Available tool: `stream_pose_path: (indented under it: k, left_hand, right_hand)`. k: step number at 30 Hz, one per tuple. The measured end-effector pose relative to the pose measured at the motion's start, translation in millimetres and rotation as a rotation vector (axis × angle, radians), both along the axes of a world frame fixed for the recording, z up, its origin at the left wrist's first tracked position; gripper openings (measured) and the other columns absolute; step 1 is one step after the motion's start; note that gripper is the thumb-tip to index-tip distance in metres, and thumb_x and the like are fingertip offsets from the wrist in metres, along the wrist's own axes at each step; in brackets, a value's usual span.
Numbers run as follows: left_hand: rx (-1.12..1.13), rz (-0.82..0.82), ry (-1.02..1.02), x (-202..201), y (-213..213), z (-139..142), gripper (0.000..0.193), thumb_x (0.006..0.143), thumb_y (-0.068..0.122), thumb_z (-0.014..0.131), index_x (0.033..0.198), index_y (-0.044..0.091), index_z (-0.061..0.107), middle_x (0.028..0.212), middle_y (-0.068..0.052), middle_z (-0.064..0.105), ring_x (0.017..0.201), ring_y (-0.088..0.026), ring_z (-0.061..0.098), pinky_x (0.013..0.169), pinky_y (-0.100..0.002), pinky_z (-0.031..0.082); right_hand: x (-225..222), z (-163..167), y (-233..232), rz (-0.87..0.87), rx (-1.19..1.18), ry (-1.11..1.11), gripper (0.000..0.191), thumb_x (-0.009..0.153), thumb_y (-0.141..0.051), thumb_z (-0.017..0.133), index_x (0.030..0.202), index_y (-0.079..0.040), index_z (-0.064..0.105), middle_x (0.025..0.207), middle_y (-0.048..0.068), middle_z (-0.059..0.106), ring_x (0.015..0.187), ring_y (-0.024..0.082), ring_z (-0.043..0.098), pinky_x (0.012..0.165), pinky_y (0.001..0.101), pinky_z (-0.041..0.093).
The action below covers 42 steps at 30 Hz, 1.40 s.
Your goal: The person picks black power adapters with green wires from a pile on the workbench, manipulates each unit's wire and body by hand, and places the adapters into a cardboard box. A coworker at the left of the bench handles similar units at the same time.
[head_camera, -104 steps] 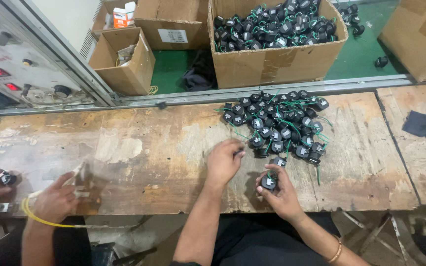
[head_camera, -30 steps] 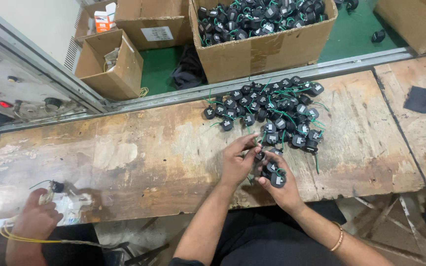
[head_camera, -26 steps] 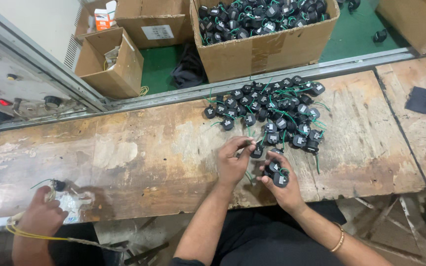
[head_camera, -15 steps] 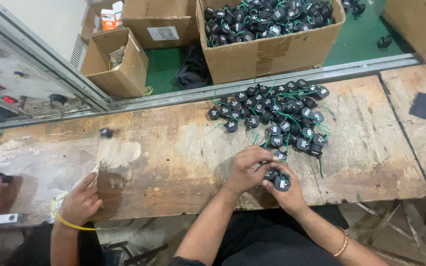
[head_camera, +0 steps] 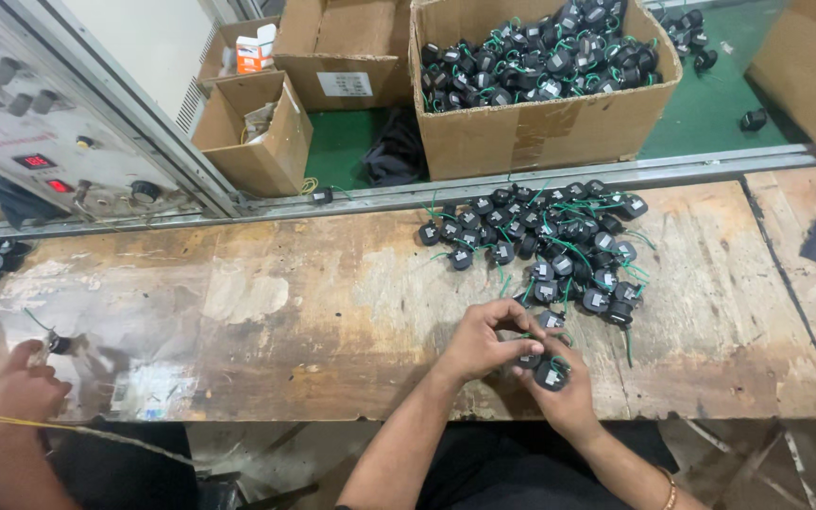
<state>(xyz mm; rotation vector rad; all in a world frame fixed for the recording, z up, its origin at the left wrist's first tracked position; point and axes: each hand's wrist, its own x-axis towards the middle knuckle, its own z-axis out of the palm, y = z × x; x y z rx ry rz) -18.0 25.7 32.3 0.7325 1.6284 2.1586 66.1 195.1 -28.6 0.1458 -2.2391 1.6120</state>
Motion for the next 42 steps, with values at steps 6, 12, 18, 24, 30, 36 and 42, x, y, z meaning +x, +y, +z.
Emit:
stream_pose_path:
  k: [6,12,18,24,30,36,42]
  left_hand:
    - [-0.060,0.114,0.355,-3,-10,11,0.018,0.083,-0.001,0.082,0.095,0.003,0.069,0.104,-0.010,0.076,0.100,-0.018,0.074,0.090,-0.031,0.060]
    - [-0.247,0.245,0.639,-5,-33,41,0.025,0.078,0.006,0.086,0.100,0.006,0.074,0.110,-0.006,0.078,0.112,-0.026,0.072,0.100,-0.038,0.057]
    - [-0.561,0.027,0.719,-4,-40,45,0.029,0.068,0.009,0.085,0.095,0.011,0.077,0.114,-0.006,0.072,0.114,-0.031,0.065,0.095,-0.042,0.053]
    - [-0.719,0.509,0.590,-11,-26,24,0.011,0.089,0.011,0.075,0.100,0.011,0.075,0.105,-0.009,0.073,0.099,-0.029,0.069,0.082,-0.041,0.056]
    - [-0.048,0.242,0.178,-12,-17,14,0.015,0.096,0.002,0.062,0.103,0.008,0.074,0.108,-0.003,0.068,0.104,-0.024,0.067,0.090,-0.042,0.058]
    - [-0.116,0.103,0.519,4,10,16,0.023,0.086,-0.008,0.068,0.099,0.009,0.074,0.107,-0.007,0.077,0.124,-0.026,0.069,0.124,-0.052,0.038]
    - [-0.154,0.296,0.560,3,9,25,0.025,0.082,-0.006,0.072,0.101,0.009,0.075,0.105,-0.006,0.078,0.114,-0.026,0.074,0.118,-0.049,0.045]
  right_hand:
    - [0,7,2,0.089,-0.132,-0.033,0.044,0.078,-0.012,0.084,0.116,0.001,0.067,0.119,0.011,0.063,0.114,0.022,0.060,0.099,0.0330,0.047]
    - [3,-3,7,0.291,-0.817,-0.102,0.044,0.085,-0.006,0.081,0.124,0.000,0.060,0.122,0.009,0.058,0.115,0.024,0.060,0.095,0.0442,0.055]
    - [6,-8,25,0.511,-1.114,-0.137,0.048,0.093,-0.014,0.077,0.132,0.002,0.055,0.123,0.016,0.060,0.118,0.031,0.061,0.092,0.0506,0.058]
    - [5,-3,36,0.544,-1.265,-0.246,0.055,0.095,-0.017,0.073,0.142,0.000,0.049,0.127,0.013,0.059,0.118,0.029,0.060,0.093,0.0466,0.056]
    - [5,13,38,0.544,-1.335,-0.317,0.057,0.094,-0.015,0.071,0.144,-0.008,0.045,0.131,0.008,0.058,0.125,0.027,0.058,0.100,0.0465,0.054]
    - [6,13,34,0.578,-1.279,-0.385,0.054,0.093,-0.007,0.068,0.142,-0.006,0.046,0.130,0.013,0.060,0.125,0.029,0.060,0.099,0.0542,0.056]
    - [-1,5,28,0.474,-1.176,-0.400,0.056,0.091,0.001,0.067,0.142,-0.008,0.046,0.125,0.015,0.063,0.113,0.032,0.067,0.078,0.0478,0.059]
